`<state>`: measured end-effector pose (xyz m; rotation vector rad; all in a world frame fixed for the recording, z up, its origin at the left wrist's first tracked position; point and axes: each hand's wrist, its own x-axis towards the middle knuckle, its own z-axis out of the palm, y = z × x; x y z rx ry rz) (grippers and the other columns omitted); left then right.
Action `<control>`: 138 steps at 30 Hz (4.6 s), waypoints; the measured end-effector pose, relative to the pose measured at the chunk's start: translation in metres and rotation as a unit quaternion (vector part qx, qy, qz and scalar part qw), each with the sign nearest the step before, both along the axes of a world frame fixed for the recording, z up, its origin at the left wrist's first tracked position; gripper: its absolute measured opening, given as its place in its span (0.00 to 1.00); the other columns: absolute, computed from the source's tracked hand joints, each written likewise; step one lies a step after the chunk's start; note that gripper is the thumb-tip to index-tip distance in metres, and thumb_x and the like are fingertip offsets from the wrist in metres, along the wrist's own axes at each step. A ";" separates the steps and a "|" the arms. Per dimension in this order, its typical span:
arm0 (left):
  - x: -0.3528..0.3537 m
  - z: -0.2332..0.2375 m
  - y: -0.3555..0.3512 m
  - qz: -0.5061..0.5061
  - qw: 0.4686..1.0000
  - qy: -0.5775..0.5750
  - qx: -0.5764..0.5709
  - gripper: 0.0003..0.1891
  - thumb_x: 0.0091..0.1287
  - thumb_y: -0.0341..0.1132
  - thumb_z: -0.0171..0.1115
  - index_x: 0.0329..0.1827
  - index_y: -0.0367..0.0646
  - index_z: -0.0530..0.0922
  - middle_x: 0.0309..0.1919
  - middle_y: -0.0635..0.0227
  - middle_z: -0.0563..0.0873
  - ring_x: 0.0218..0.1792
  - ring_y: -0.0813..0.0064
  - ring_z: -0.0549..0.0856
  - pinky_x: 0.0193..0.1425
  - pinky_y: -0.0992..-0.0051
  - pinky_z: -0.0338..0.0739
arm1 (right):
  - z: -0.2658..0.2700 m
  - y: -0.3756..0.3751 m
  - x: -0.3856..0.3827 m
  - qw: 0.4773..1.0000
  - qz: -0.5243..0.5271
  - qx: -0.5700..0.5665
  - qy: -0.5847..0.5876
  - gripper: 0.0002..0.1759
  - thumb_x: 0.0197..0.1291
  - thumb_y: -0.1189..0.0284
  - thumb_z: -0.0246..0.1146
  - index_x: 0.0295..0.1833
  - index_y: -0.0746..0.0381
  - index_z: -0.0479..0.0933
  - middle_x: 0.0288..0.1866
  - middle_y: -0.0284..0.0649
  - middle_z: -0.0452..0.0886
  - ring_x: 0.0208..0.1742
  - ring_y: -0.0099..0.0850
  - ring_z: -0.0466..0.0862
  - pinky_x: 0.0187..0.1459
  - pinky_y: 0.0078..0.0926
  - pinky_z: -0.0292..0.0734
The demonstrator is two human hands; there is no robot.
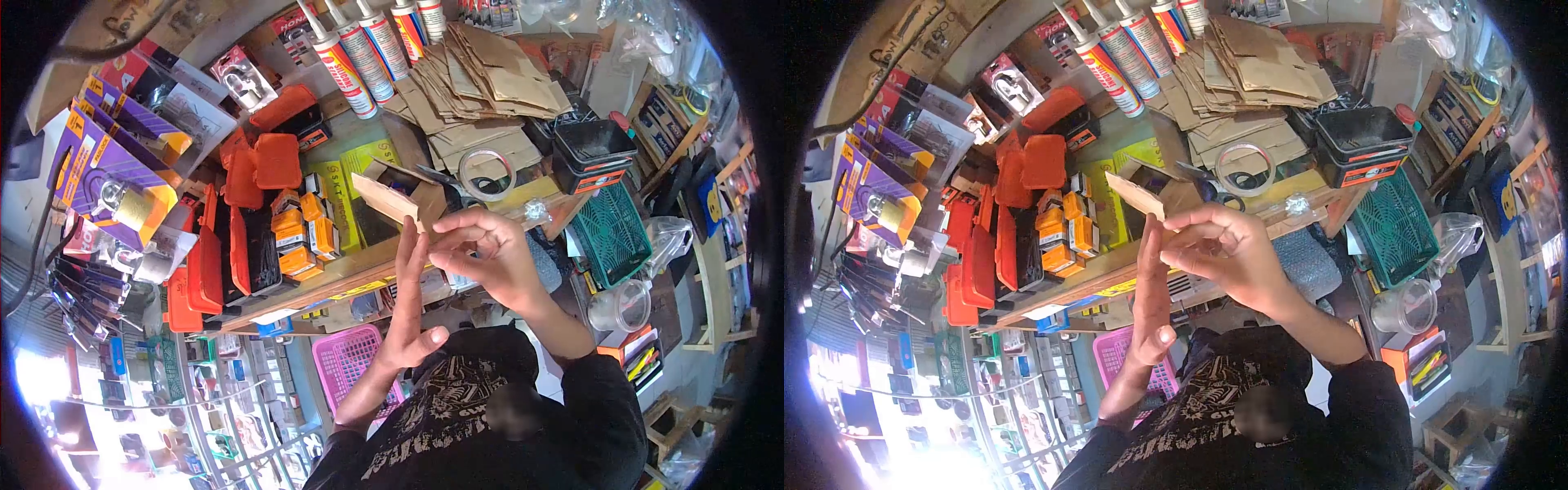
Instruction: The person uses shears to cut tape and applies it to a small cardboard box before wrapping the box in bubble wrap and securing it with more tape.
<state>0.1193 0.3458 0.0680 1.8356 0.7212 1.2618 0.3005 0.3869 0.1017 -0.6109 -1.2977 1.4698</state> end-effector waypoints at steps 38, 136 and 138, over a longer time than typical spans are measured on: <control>-0.036 -0.022 0.057 0.274 0.949 -0.136 -0.080 0.10 0.79 0.27 0.63 0.59 0.36 0.76 0.65 0.58 0.81 0.60 0.76 0.81 0.65 0.74 0.78 | -0.009 0.081 0.005 0.852 -0.104 0.436 -0.271 0.26 0.57 0.83 0.73 0.62 0.55 0.81 0.59 0.38 0.84 0.66 0.43 0.81 0.74 0.50 0.70; -0.085 0.085 0.112 0.081 0.851 0.473 0.214 0.10 0.59 0.23 0.69 0.44 0.37 0.89 0.44 0.59 0.87 0.46 0.53 0.89 0.48 0.58 0.82 | -0.014 0.088 0.004 0.875 -0.093 0.412 -0.238 0.14 0.62 0.77 0.74 0.53 0.60 0.84 0.49 0.42 0.86 0.55 0.44 0.85 0.59 0.39 0.78; -0.085 0.085 0.115 0.085 0.851 0.470 0.217 0.10 0.59 0.23 0.70 0.44 0.37 0.89 0.44 0.59 0.87 0.45 0.53 0.89 0.48 0.58 0.82 | -0.013 0.089 0.003 0.874 -0.090 0.417 -0.232 0.14 0.63 0.76 0.74 0.53 0.60 0.84 0.50 0.42 0.86 0.56 0.44 0.85 0.59 0.40 0.78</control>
